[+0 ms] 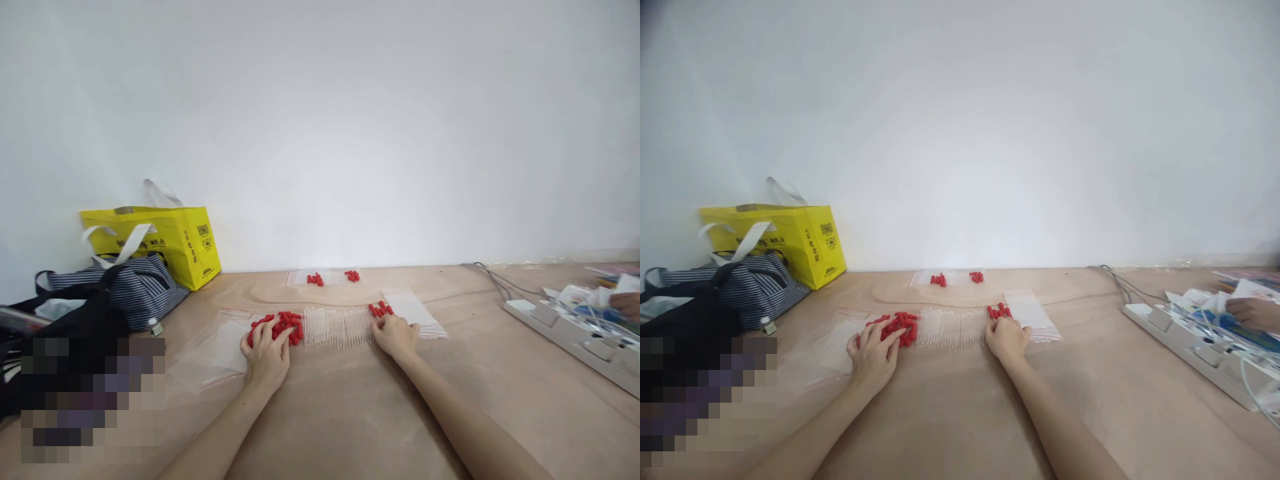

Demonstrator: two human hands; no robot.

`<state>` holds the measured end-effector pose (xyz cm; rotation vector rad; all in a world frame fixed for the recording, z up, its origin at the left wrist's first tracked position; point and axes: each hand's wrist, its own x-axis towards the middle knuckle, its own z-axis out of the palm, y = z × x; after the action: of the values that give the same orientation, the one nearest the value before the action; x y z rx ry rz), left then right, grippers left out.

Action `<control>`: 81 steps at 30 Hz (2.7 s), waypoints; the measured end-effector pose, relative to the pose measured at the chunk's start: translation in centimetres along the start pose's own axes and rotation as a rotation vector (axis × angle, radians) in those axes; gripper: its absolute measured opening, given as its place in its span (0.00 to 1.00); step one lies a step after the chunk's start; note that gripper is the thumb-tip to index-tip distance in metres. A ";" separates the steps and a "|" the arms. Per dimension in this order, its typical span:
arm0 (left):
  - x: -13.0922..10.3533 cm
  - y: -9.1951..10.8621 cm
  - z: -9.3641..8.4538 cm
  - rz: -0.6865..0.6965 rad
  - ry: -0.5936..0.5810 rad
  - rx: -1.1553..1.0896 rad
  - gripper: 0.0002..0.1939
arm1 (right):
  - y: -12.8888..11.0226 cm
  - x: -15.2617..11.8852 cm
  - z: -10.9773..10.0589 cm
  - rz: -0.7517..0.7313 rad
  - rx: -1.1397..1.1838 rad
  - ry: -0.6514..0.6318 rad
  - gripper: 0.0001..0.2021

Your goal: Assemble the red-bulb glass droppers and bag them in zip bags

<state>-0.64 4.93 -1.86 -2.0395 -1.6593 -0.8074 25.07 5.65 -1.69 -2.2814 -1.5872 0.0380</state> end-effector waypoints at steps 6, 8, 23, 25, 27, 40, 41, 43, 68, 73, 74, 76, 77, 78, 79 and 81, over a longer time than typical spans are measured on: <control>0.0 0.2 -0.1 -0.005 -0.058 0.005 0.12 | -0.8 0.8 -0.3 0.031 -0.019 -0.067 0.13; 0.1 0.3 -0.2 -0.015 -0.064 -0.010 0.11 | -1.0 1.0 -0.3 0.041 -0.022 -0.084 0.13; 0.3 0.0 -0.4 0.173 0.150 -0.230 0.07 | -0.4 0.7 0.4 -0.018 0.021 0.005 0.15; -0.1 0.5 -0.9 0.261 0.143 -0.306 0.07 | 0.2 -0.1 0.6 -0.087 0.058 0.061 0.13; -0.8 1.3 -1.3 0.343 0.062 -0.386 0.07 | 0.8 -1.3 1.1 -0.246 0.179 0.165 0.12; -2.8 3.9 -2.1 0.306 -0.372 -0.537 0.07 | 0.1 -8.3 0.3 -0.886 0.482 0.039 0.14; -2.8 3.9 -2.1 0.304 -0.369 -0.546 0.07 | 0.0 -8.4 0.3 -0.889 0.490 0.036 0.14; -2.8 3.8 -2.1 0.305 -0.366 -0.559 0.06 | -0.1 -8.4 0.3 -0.894 0.505 0.040 0.14; -3.4 3.7 -2.6 0.529 -0.252 -0.481 0.10 | -0.2 -8.5 -1.0 -1.039 0.226 0.143 0.13; -3.5 3.9 -2.7 0.554 -0.258 -0.475 0.09 | -0.5 -8.9 -1.0 -0.990 0.257 0.110 0.10; -3.6 3.9 -2.7 0.554 -0.263 -0.477 0.09 | -0.6 -9.0 -1.0 -0.983 0.264 0.098 0.10; -3.6 3.9 -2.8 0.551 -0.274 -0.483 0.09 | -0.8 -9.2 -1.0 -0.977 0.279 0.085 0.09; -3.5 3.9 -2.8 0.550 -0.276 -0.488 0.09 | -1.0 -9.3 -1.0 -0.975 0.289 0.084 0.09; -3.5 3.9 -2.8 0.551 -0.276 -0.494 0.09 | -1.1 -9.3 -0.9 -0.976 0.298 0.084 0.09; -3.5 3.8 -2.9 0.552 -0.273 -0.499 0.09 | -1.2 -9.3 -0.8 -0.976 0.304 0.085 0.09; -3.5 3.8 -3.0 0.555 -0.263 -0.505 0.09 | -1.4 -9.4 -0.7 -0.978 0.310 0.087 0.10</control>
<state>2.06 -0.40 -1.67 -2.8713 -0.9510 -0.8321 20.55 -2.65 -2.36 -1.0955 -2.2679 -0.0610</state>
